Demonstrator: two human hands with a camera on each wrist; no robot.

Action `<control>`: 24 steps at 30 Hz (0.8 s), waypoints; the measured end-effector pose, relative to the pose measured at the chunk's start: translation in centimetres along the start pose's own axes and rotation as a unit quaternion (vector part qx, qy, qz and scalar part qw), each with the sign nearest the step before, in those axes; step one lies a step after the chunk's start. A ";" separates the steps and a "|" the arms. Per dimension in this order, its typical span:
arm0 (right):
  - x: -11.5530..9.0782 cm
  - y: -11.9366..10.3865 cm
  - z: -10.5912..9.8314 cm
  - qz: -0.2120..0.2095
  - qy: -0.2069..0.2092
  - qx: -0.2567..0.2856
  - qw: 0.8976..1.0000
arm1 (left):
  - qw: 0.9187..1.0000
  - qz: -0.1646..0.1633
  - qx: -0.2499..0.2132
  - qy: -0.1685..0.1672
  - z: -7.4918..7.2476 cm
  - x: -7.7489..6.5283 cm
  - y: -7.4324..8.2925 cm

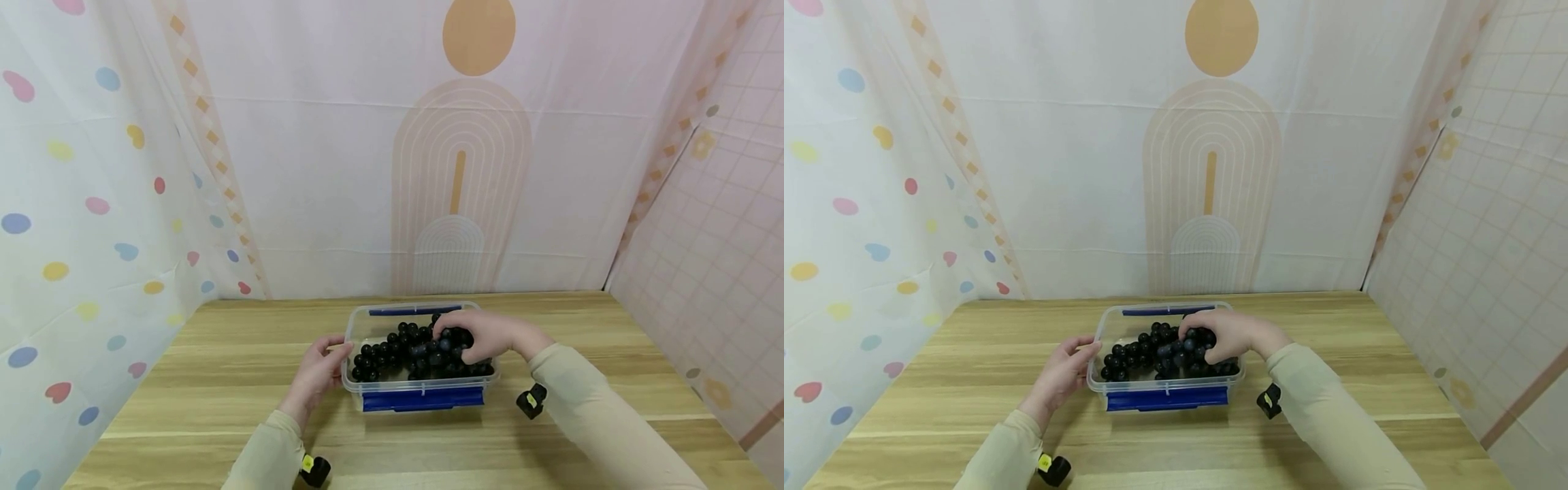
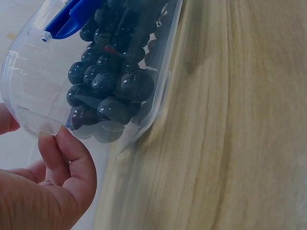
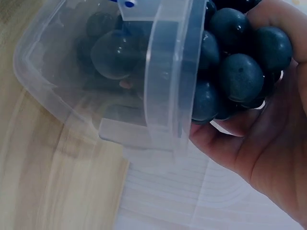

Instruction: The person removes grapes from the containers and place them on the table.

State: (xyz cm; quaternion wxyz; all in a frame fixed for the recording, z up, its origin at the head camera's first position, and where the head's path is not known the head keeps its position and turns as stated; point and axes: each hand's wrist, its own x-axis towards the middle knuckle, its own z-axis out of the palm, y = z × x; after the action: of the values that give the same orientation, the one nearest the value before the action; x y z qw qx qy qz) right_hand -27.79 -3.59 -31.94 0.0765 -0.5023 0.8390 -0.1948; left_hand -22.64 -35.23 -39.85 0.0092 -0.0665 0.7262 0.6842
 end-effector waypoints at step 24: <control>-0.9 -0.1 -1.4 0.030 0.011 0.007 0.999 | 1.000 0.001 -0.002 -0.006 0.0 0.1 -0.1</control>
State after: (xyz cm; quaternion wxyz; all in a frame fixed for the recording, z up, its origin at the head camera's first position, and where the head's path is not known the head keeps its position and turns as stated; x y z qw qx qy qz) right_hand -27.74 -2.49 -30.73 0.0764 -0.4744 0.8529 -0.2043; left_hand -22.70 -35.21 -39.95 0.0131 -0.0620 0.7246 0.6863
